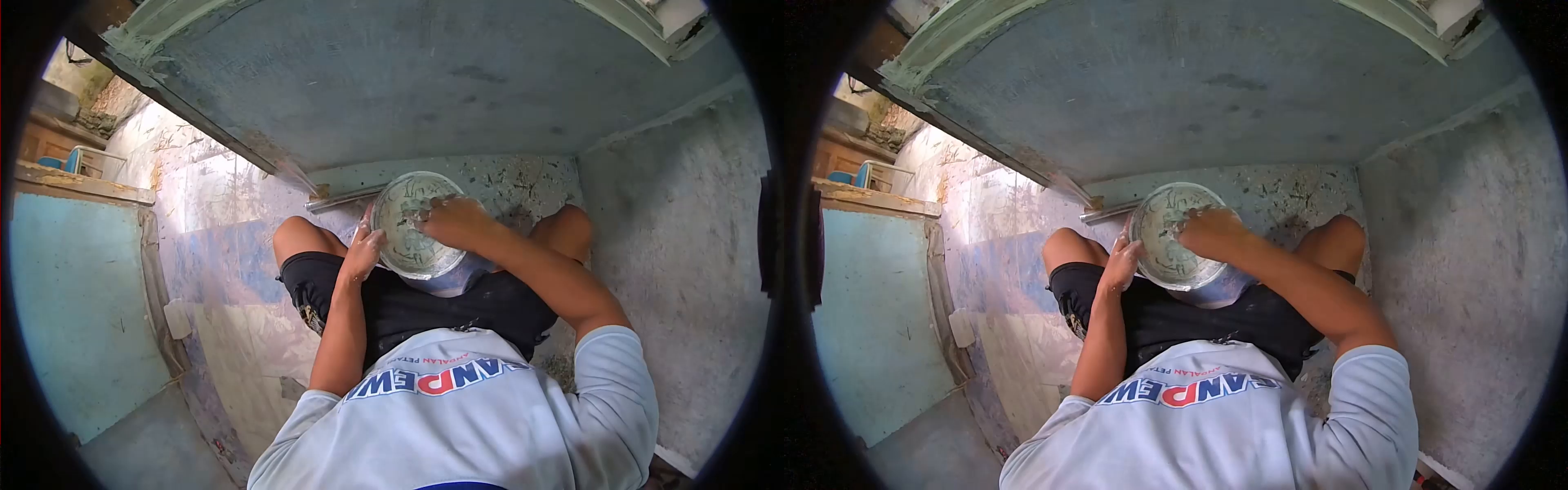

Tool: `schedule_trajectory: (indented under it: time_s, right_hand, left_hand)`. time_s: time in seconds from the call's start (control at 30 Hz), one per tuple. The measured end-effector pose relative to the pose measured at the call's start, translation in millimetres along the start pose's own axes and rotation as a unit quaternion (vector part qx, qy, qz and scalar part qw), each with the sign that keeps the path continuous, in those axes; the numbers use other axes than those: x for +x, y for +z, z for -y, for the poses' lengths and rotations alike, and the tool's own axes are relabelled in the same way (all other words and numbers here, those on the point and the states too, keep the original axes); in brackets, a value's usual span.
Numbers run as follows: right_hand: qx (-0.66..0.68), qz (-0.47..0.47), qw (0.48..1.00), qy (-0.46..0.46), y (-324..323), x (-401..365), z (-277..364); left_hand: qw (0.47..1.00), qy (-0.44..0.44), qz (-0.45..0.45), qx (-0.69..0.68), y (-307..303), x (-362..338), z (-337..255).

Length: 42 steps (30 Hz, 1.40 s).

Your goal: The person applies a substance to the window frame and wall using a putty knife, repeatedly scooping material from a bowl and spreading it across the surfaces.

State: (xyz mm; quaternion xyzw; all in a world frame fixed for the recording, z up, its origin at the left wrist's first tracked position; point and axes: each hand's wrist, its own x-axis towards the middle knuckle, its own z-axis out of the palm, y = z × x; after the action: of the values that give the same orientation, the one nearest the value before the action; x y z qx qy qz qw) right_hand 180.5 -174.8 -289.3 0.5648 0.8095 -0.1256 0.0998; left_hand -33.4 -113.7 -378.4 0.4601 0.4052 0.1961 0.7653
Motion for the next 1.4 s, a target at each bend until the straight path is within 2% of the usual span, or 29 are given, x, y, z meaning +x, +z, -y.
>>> schedule_trajectory:
  time_s: [0.27,0.37,0.4,0.43,0.47,0.5,0.57,0.6,0.67,0.7,0.77,0.8,0.87,0.9,0.93,0.97,1.03,1.13,1.2,1.27,1.3,1.33,1.4]
  right_hand:
    - [0.009,0.084,0.996,0.022,-6.1,-16.9,-7.6]
    - [0.011,0.119,0.993,0.020,-10.8,-32.6,-27.7]
    - [0.222,0.086,0.971,0.032,-21.7,-40.3,-31.9]
    - [0.419,0.049,0.906,0.043,-35.4,-45.1,-35.6]
    - [0.596,0.052,0.798,0.074,-48.8,-48.6,-34.1]
    - [0.587,0.052,0.804,0.073,-57.7,-52.1,-34.3]
    - [0.746,0.035,0.642,0.174,-71.7,-56.8,-35.0]
    - [0.817,-0.040,0.564,0.117,-68.2,-57.6,-29.9]
    - [0.804,-0.105,0.569,0.138,-76.7,-56.4,-22.0]
    - [0.777,-0.119,0.605,0.129,-99.1,-55.1,-14.0]
    - [0.691,-0.181,0.682,0.155,-132.3,-58.7,-10.4]
    - [0.500,-0.315,0.805,0.051,-143.8,-56.7,-18.6]
    - [0.410,-0.429,0.804,0.023,-184.5,-47.7,-23.6]
    - [0.259,-0.461,0.848,0.034,-201.0,-47.0,-35.7]
    - [0.104,-0.480,0.870,0.044,-217.1,-47.1,-47.4]
    - [0.100,-0.481,0.870,0.043,-232.7,-44.2,-54.9]
    - [-0.065,-0.465,0.881,0.052,-258.9,-41.0,-62.8]
    - [-0.116,-0.428,0.894,0.062,-280.0,-34.1,-62.0]
    - [-0.135,-0.439,0.887,0.052,-286.1,-24.5,-75.3]
    - [-0.126,-0.383,0.910,0.097,-295.7,-19.9,-85.2]
    - [-0.163,-0.397,0.902,0.058,-301.0,-17.4,-87.4]
    - [-0.165,-0.395,0.902,0.057,-306.2,-15.1,-89.2]
    - [-0.141,-0.330,0.928,0.099,-314.2,-11.9,-92.3]
  left_hand:
    - [1.000,0.019,-0.009,0.019,2.1,4.9,15.6]
    - [0.999,0.004,-0.031,0.013,5.1,-1.0,-8.7]
    - [0.999,0.002,-0.049,-0.008,9.5,-4.7,-17.5]
    - [0.998,0.019,-0.052,-0.012,3.3,2.1,-2.8]
    - [0.998,0.040,-0.055,-0.016,-3.8,9.6,11.1]
    - [0.998,0.023,-0.056,-0.021,-3.3,8.3,9.5]
    - [0.998,-0.032,-0.050,-0.005,-6.4,7.1,8.8]
    - [0.999,-0.016,-0.047,-0.006,-6.2,5.9,9.7]
    - [0.999,-0.005,-0.041,0.019,-5.2,4.7,13.0]
    - [0.998,0.015,-0.024,0.061,-6.1,3.4,5.2]
    - [0.999,0.013,-0.039,-0.031,-4.2,11.0,18.6]
    - [0.999,0.010,-0.026,-0.032,2.5,6.4,-1.4]
    - [0.999,0.009,-0.005,-0.043,6.0,-1.5,-16.8]
    - [0.999,0.014,0.003,-0.052,4.3,-0.8,-12.5]
    - [0.997,0.006,0.003,-0.073,1.6,2.5,-4.2]
    - [0.997,0.009,0.005,-0.074,1.5,2.4,-5.9]
    - [0.998,0.011,-0.008,-0.058,3.8,-1.8,-10.4]
    - [0.999,0.010,0.006,-0.042,5.9,-5.8,-23.1]
    - [0.997,0.020,0.021,-0.070,5.2,-3.3,-18.4]
    - [0.999,-0.007,0.004,-0.053,6.0,-6.1,-23.0]
    - [0.998,-0.006,0.005,-0.055,4.5,-4.7,-21.0]
    - [0.998,0.018,0.026,-0.061,2.7,-1.5,-17.6]
    - [0.996,0.043,0.047,-0.069,2.2,0.3,-16.0]
